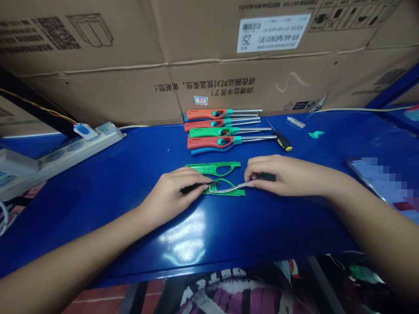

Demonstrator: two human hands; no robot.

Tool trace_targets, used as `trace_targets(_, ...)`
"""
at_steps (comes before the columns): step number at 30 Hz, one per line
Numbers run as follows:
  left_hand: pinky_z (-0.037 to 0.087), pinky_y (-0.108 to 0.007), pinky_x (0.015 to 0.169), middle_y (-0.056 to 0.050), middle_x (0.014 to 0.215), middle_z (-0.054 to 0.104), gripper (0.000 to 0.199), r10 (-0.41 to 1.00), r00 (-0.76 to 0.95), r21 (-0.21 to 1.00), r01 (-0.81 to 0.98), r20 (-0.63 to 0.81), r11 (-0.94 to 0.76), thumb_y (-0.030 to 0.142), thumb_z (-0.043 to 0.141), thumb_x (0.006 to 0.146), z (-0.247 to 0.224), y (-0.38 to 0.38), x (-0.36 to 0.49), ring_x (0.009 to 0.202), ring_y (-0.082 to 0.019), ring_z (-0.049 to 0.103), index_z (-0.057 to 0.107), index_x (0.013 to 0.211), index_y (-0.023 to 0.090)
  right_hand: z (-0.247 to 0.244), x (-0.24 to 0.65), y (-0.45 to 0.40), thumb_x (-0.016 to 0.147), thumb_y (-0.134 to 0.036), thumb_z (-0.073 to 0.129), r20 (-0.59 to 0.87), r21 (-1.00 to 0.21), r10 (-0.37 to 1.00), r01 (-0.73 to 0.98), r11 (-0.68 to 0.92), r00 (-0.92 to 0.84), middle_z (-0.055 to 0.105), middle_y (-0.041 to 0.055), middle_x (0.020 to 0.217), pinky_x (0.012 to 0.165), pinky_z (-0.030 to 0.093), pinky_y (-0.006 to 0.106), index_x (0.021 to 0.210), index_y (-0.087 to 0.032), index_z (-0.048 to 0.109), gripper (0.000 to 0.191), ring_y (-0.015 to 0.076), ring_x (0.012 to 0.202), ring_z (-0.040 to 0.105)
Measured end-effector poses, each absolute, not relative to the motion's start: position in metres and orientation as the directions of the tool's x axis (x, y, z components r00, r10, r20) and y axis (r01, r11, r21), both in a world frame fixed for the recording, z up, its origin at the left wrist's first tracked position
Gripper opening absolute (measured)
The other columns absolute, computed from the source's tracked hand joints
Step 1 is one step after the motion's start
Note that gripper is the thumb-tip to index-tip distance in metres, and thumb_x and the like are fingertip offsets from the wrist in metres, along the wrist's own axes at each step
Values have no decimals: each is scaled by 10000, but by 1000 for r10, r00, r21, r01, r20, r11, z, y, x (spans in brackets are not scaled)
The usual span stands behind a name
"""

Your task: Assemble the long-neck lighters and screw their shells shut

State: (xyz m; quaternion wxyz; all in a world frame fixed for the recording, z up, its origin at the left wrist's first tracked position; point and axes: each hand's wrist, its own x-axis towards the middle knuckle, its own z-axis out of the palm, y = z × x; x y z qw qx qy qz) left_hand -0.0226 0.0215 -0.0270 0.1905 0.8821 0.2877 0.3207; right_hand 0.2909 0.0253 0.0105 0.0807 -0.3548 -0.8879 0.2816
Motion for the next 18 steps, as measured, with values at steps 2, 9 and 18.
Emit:
trace_targets(2, 608, -288, 855, -43, 1013, 802, 173, 639, 625, 537, 383, 449, -752, 182, 694, 953, -28, 22, -22, 933, -164, 740, 782, 1102, 189, 11, 290, 25, 1014, -364, 534, -64, -554, 669, 583, 593, -741, 697, 35, 1016, 794, 452, 296, 988, -215, 689, 217, 168, 912, 632)
trace_targets(9, 624, -292, 835, -43, 995, 811, 152, 620, 623, 496, 392, 477, -775, 194, 684, 957, -25, 22, -22, 914, -171, 758, 785, 1070, 194, 15, 289, 22, 995, -306, 551, -38, -536, 679, 588, 605, -733, 717, 37, 1004, 763, 456, 289, 989, -220, 703, 174, 168, 888, 651)
trace_targets(18, 626, -299, 841, -47, 995, 813, 152, 564, 652, 433, 373, 507, -821, 168, 668, 964, -24, 23, -22, 909, -171, 763, 772, 1074, 180, 9, 289, 25, 977, -268, 565, -31, -494, 680, 603, 627, -733, 716, 34, 1005, 762, 452, 288, 975, -222, 714, 156, 173, 892, 656)
